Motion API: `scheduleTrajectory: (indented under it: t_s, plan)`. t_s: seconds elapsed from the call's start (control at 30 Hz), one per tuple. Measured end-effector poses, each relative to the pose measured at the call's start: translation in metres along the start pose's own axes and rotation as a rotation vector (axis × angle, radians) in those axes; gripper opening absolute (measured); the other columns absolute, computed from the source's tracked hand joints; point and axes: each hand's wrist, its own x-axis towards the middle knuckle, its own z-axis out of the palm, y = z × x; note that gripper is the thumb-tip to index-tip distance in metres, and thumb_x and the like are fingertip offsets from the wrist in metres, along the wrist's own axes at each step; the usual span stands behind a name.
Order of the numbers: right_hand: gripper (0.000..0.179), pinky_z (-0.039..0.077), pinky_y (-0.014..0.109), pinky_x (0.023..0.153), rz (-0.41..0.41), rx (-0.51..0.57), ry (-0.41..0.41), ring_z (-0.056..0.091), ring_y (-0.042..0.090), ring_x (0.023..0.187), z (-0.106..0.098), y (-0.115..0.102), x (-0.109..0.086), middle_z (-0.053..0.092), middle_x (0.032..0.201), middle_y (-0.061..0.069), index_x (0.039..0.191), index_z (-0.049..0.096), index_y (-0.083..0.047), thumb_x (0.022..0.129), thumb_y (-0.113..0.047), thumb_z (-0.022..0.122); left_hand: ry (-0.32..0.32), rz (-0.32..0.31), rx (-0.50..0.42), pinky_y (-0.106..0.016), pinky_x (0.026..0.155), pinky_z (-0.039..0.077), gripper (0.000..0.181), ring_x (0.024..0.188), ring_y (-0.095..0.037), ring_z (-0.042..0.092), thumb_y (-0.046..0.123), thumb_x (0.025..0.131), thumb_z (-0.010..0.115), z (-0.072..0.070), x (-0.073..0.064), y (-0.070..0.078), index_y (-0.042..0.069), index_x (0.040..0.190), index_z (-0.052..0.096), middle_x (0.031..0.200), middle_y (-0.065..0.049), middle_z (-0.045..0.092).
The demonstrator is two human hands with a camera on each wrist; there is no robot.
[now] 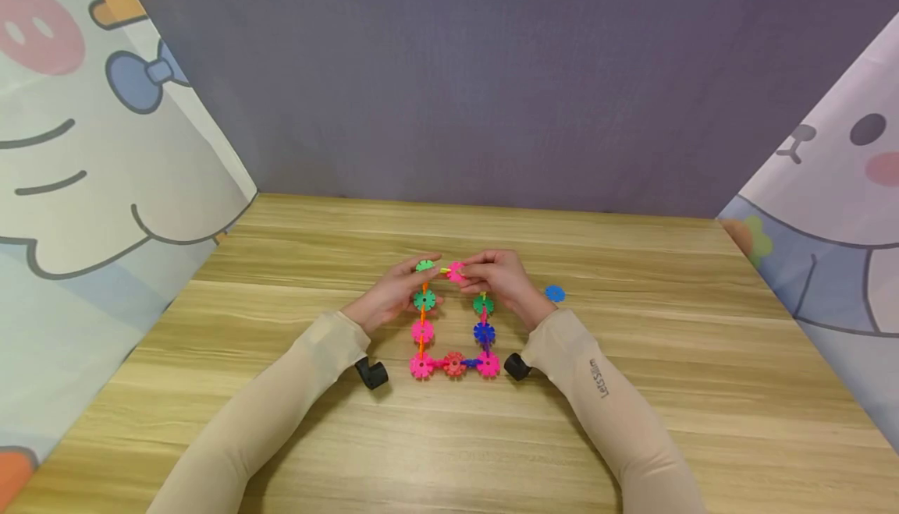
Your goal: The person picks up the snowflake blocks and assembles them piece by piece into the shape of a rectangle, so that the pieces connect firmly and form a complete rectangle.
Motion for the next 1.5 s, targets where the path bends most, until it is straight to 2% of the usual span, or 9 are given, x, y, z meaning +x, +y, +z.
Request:
scheduleTrajectory:
  t_s: [0.27,0.47,0.67,0.77,0.93,1.03,1.27,1.5]
  plan:
    - [0.024,0.06,0.031,0.067,0.006,-0.019,-0.008,0.071,0.015,0.065,0.002,0.0,0.002,0.071,0.076,0.008,0.115,0.056,0.022,0.094,0.01,0.057,-0.019,-0.015,0.029,-0.034,0.068,0.059,0.053,0.083,-0.02,0.072,0.023,0.106,0.051,-0.002,-0.003,0.001,0.011,0.155,0.035,0.151,-0.016,0.044]
    - [0.019,0.06,0.032,0.068,-0.04,-0.01,0.016,0.07,0.014,0.063,0.005,-0.001,0.003,0.071,0.076,0.008,0.11,0.06,0.019,0.093,0.01,0.059,-0.026,-0.016,0.022,-0.03,0.066,0.058,0.047,0.08,-0.016,0.071,0.022,0.106,0.05,-0.001,-0.004,0.005,0.008,0.151,0.042,0.147,-0.014,0.049]
    - [0.013,0.06,0.035,0.069,-0.031,-0.025,0.015,0.07,0.015,0.064,0.003,-0.004,0.001,0.071,0.075,0.008,0.105,0.064,0.013,0.093,0.011,0.059,-0.042,-0.016,0.027,-0.031,0.067,0.058,0.047,0.09,-0.025,0.072,0.022,0.106,0.052,-0.002,-0.004,0.007,0.009,0.15,0.045,0.149,-0.014,0.047]
    - [0.016,0.06,0.034,0.069,-0.015,-0.034,0.0,0.071,0.015,0.066,0.002,-0.004,0.001,0.071,0.076,0.007,0.109,0.063,0.015,0.094,0.011,0.059,-0.034,-0.027,0.021,-0.031,0.067,0.057,0.048,0.092,-0.027,0.072,0.023,0.105,0.052,-0.003,-0.004,0.006,0.012,0.151,0.043,0.15,-0.015,0.045]
    - [0.025,0.06,0.032,0.069,-0.002,-0.064,-0.017,0.071,0.015,0.069,0.002,-0.002,0.002,0.072,0.079,0.006,0.118,0.057,0.02,0.095,0.01,0.058,-0.002,-0.028,0.009,-0.032,0.066,0.058,0.049,0.08,-0.023,0.073,0.025,0.103,0.056,-0.002,-0.003,0.004,0.016,0.151,0.045,0.148,-0.016,0.047]
    - [0.029,0.06,0.032,0.07,-0.003,-0.084,-0.023,0.071,0.015,0.07,0.001,-0.002,0.002,0.072,0.079,0.006,0.121,0.055,0.021,0.095,0.009,0.059,0.0,-0.023,0.019,-0.033,0.067,0.058,0.051,0.076,-0.021,0.072,0.027,0.103,0.057,-0.002,-0.003,0.003,0.016,0.151,0.045,0.144,-0.016,0.051]
    - [0.037,0.06,0.036,0.076,-0.002,-0.095,-0.039,0.072,0.016,0.073,-0.004,-0.004,0.0,0.073,0.084,0.006,0.127,0.051,0.022,0.097,0.003,0.059,-0.013,-0.008,0.037,-0.032,0.069,0.058,0.05,0.079,-0.023,0.072,0.03,0.103,0.056,-0.003,-0.002,0.002,0.015,0.15,0.045,0.128,-0.017,0.064]
    - [0.044,0.06,0.036,0.077,-0.009,-0.086,-0.021,0.072,0.017,0.075,-0.018,-0.008,-0.005,0.071,0.099,0.018,0.132,0.044,0.024,0.097,0.003,0.059,-0.006,-0.005,0.032,-0.029,0.064,0.057,0.047,0.072,-0.019,0.07,0.026,0.103,0.057,-0.003,-0.001,0.001,0.013,0.147,0.049,0.122,-0.017,0.067]
